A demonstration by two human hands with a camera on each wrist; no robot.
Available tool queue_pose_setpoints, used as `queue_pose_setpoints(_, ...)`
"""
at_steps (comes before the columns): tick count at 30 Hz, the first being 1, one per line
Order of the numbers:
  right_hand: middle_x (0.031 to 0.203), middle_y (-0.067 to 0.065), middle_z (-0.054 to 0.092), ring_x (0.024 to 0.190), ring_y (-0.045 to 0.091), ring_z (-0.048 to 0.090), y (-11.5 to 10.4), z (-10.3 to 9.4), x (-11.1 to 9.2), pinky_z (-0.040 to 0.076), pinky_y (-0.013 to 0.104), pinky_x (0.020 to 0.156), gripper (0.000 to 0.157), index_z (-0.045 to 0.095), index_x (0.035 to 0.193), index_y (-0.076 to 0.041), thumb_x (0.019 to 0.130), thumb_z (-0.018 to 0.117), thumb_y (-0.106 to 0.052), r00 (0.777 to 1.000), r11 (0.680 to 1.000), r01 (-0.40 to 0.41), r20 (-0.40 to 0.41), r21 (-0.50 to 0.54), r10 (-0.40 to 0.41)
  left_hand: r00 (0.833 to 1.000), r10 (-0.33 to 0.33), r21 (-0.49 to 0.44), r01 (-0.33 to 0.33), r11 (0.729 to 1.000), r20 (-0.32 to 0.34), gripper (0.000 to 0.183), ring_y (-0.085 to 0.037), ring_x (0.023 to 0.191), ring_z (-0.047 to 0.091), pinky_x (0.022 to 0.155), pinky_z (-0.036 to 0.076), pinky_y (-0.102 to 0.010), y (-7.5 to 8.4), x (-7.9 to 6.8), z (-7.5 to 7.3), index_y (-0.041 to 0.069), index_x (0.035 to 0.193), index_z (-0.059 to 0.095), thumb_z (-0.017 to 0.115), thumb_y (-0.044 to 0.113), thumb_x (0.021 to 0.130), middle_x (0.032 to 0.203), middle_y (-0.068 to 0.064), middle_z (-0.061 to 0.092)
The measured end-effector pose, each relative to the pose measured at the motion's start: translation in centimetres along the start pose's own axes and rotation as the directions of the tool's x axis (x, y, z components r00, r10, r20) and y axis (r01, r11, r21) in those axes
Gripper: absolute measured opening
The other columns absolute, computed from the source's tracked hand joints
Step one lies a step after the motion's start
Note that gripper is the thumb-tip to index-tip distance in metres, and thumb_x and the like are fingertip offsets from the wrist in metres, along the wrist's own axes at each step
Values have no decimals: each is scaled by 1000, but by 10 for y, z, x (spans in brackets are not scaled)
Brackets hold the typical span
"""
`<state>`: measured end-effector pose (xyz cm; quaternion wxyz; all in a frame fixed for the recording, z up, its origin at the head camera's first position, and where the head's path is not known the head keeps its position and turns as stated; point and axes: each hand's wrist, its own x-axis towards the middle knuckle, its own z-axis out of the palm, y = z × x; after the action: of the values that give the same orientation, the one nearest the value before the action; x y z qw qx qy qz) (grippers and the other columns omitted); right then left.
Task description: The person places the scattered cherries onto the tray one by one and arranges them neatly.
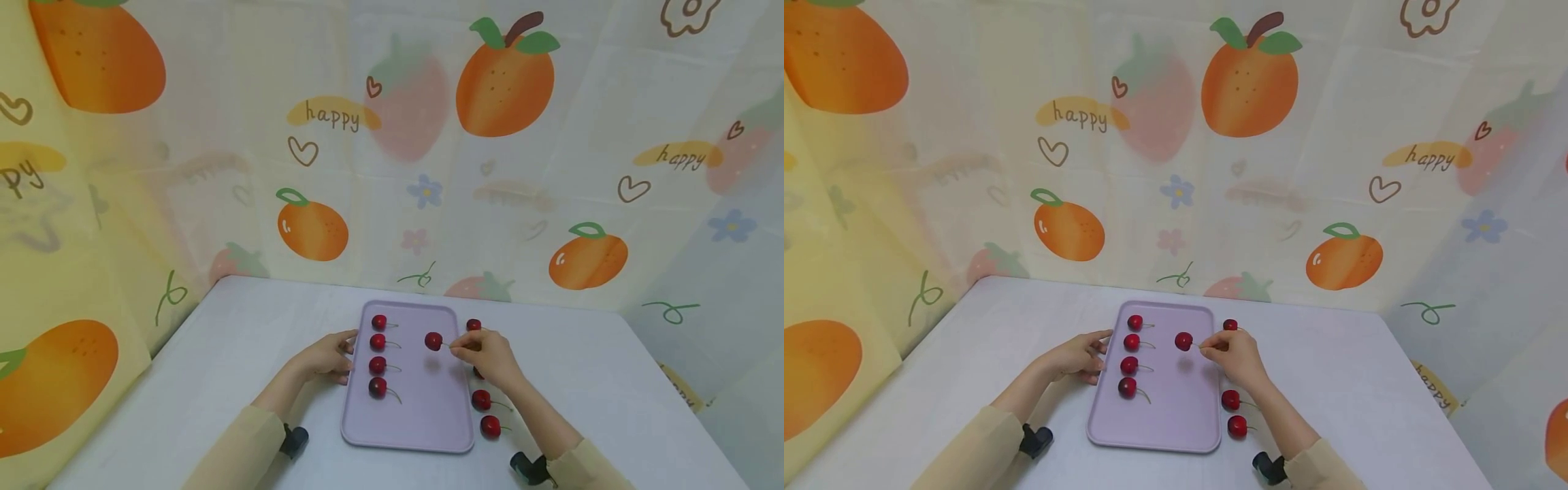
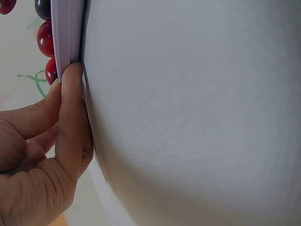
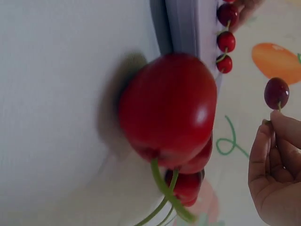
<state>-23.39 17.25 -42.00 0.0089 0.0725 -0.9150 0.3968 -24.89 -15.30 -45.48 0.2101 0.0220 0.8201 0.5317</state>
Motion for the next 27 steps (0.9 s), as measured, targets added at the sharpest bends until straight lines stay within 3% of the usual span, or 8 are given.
queue_pose_setpoints(12, 85, 1, 75, 75, 8, 63, -14, 24, -12, 53, 18, 68, 5, 77, 88, -13, 85, 76, -16, 989, 995, 83, 120, 59, -89, 1000, -3, 15, 3, 1000, 2, 77, -16, 73, 55, 60, 60, -25, 2, -3, 1, 7, 154, 31, 61, -12, 85, 117, -15, 48)
queue_pose_setpoints(27, 85, 2, 75, 72, 5, 60, -21, 46, -22, 51, 14, 64, 6, 78, 87, -13, 85, 75, -19, 949, 977, 180, 240, 111, -203, 1000, -1, 33, 1, 999, -9, 77, -15, 74, 54, 60, 60, -25, 3, -2, 1, 7, 154, 32, 62, -12, 85, 118, -15, 49)
